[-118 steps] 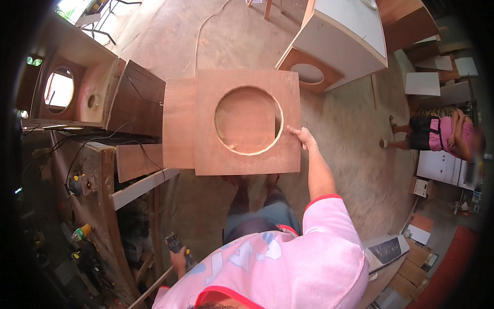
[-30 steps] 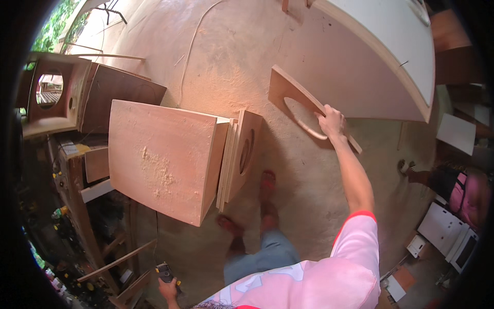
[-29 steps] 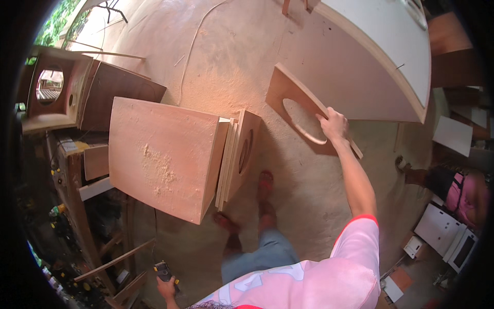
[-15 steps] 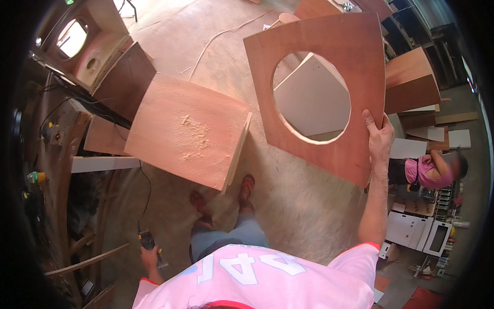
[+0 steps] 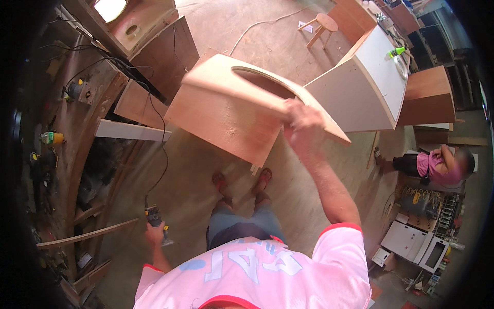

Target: The person uses a handheld router to cut a circular hole in a square wooden board. They repeatedly guide the tool along the circular path, remove the cutout, and inspect the finished piece.

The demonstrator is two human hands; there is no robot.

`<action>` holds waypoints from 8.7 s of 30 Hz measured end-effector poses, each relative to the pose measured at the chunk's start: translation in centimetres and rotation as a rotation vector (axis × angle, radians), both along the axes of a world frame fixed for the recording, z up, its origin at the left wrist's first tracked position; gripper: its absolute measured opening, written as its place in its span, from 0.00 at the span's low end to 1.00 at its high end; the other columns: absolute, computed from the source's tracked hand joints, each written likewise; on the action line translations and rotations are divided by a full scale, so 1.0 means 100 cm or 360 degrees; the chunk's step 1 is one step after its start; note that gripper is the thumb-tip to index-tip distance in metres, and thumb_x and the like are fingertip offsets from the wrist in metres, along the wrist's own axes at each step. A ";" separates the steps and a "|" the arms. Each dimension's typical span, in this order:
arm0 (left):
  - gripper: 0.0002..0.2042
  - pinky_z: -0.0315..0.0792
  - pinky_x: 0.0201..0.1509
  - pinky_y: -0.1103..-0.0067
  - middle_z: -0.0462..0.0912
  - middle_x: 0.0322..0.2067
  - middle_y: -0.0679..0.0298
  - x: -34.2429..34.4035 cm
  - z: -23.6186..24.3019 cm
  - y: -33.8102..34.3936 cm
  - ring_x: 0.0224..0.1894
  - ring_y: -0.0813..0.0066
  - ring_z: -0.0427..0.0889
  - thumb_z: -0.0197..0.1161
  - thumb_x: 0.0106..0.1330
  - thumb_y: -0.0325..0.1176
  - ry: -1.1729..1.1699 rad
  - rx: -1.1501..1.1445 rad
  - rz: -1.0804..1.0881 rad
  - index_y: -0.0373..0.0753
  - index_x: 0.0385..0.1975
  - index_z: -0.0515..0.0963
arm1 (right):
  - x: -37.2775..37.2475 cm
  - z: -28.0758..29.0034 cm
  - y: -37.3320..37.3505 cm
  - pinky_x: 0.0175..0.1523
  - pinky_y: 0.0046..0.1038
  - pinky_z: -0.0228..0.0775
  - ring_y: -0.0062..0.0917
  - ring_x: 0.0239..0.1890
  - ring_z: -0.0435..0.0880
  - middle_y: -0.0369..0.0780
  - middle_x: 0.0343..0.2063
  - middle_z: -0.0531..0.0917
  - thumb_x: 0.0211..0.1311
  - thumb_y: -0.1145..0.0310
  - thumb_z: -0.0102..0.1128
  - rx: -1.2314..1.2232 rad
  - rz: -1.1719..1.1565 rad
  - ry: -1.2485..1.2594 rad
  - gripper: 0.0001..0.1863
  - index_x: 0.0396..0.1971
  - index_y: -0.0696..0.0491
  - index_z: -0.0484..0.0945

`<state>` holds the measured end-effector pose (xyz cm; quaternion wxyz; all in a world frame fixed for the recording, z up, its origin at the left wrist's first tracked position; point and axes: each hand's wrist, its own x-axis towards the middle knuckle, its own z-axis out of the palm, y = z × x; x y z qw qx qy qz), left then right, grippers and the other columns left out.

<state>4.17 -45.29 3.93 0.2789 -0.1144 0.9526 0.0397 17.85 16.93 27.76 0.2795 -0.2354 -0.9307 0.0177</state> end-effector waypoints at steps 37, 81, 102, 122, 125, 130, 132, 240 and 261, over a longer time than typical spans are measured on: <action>0.24 0.76 0.51 0.69 0.85 0.42 0.57 -0.039 -0.027 -0.025 0.42 0.66 0.84 0.74 0.60 0.39 0.0366 0.1090 0.0430 0.28 0.50 0.78 | -0.045 -0.290 -0.158 0.76 0.52 0.48 0.43 0.69 0.63 0.46 0.66 0.66 0.45 0.52 0.80 -0.0548 0.0131 -0.0508 0.41 0.57 0.48 0.66; 0.23 0.73 0.54 0.73 0.82 0.45 0.59 0.018 -0.114 -0.004 0.45 0.70 0.80 0.71 0.64 0.39 -0.0023 0.0971 0.0631 0.31 0.53 0.77 | 0.041 -0.278 -0.031 0.76 0.56 0.46 0.39 0.69 0.68 0.40 0.59 0.73 0.63 0.56 0.69 -0.0406 -0.0074 -0.0689 0.22 0.56 0.46 0.81; 0.24 0.73 0.53 0.73 0.82 0.44 0.60 0.028 -0.128 -0.005 0.44 0.69 0.80 0.72 0.62 0.40 -0.0019 0.0953 0.0590 0.31 0.52 0.77 | -0.009 -0.264 -0.109 0.75 0.58 0.46 0.42 0.63 0.69 0.45 0.55 0.72 0.54 0.53 0.76 -0.0733 0.0095 -0.0686 0.38 0.61 0.56 0.73; 0.23 0.74 0.52 0.74 0.83 0.44 0.61 0.038 -0.133 -0.004 0.44 0.71 0.81 0.73 0.63 0.38 -0.0016 0.1028 0.0594 0.33 0.53 0.77 | -0.041 -0.269 -0.140 0.75 0.59 0.41 0.49 0.67 0.57 0.50 0.60 0.59 0.33 0.57 0.85 -0.0786 0.0104 -0.0929 0.65 0.72 0.59 0.53; 0.24 0.74 0.53 0.73 0.83 0.44 0.61 0.041 -0.132 -0.004 0.44 0.70 0.81 0.73 0.62 0.39 -0.0026 0.1033 0.0623 0.33 0.53 0.77 | -0.042 -0.268 -0.140 0.75 0.57 0.42 0.49 0.66 0.58 0.50 0.59 0.60 0.32 0.60 0.83 -0.0808 0.0096 -0.0884 0.64 0.72 0.58 0.54; 0.24 0.73 0.54 0.73 0.83 0.45 0.61 0.044 -0.132 -0.002 0.44 0.70 0.81 0.73 0.62 0.40 0.0011 0.1058 0.0616 0.33 0.53 0.76 | -0.045 -0.265 -0.142 0.75 0.59 0.41 0.45 0.67 0.59 0.49 0.58 0.60 0.35 0.64 0.81 -0.0822 0.0077 -0.0874 0.61 0.72 0.58 0.53; 0.24 0.73 0.53 0.73 0.83 0.45 0.60 0.045 -0.131 -0.001 0.44 0.70 0.81 0.73 0.62 0.41 0.0022 0.1010 0.0606 0.33 0.53 0.76 | -0.047 -0.264 -0.143 0.75 0.59 0.42 0.45 0.67 0.59 0.49 0.58 0.61 0.35 0.64 0.80 -0.0813 0.0054 -0.0876 0.61 0.72 0.58 0.53; 0.24 0.81 0.50 0.76 0.82 0.44 0.59 0.012 -0.057 0.731 0.43 0.72 0.84 0.77 0.56 0.25 0.1191 0.2894 -0.0532 0.30 0.51 0.75 | 0.002 -0.322 0.217 0.55 0.31 0.80 0.31 0.49 0.84 0.54 0.47 0.80 0.49 0.42 0.82 -0.2194 -0.0739 0.0790 0.61 0.64 0.75 0.56; 0.28 0.76 0.59 0.73 0.79 0.50 0.60 0.081 -0.060 0.667 0.52 0.71 0.79 0.73 0.58 0.20 0.0751 0.2819 -0.0582 0.36 0.58 0.68 | -0.001 -0.325 0.215 0.57 0.35 0.79 0.40 0.51 0.85 0.59 0.50 0.81 0.46 0.41 0.81 -0.2063 -0.0846 0.0867 0.60 0.63 0.75 0.62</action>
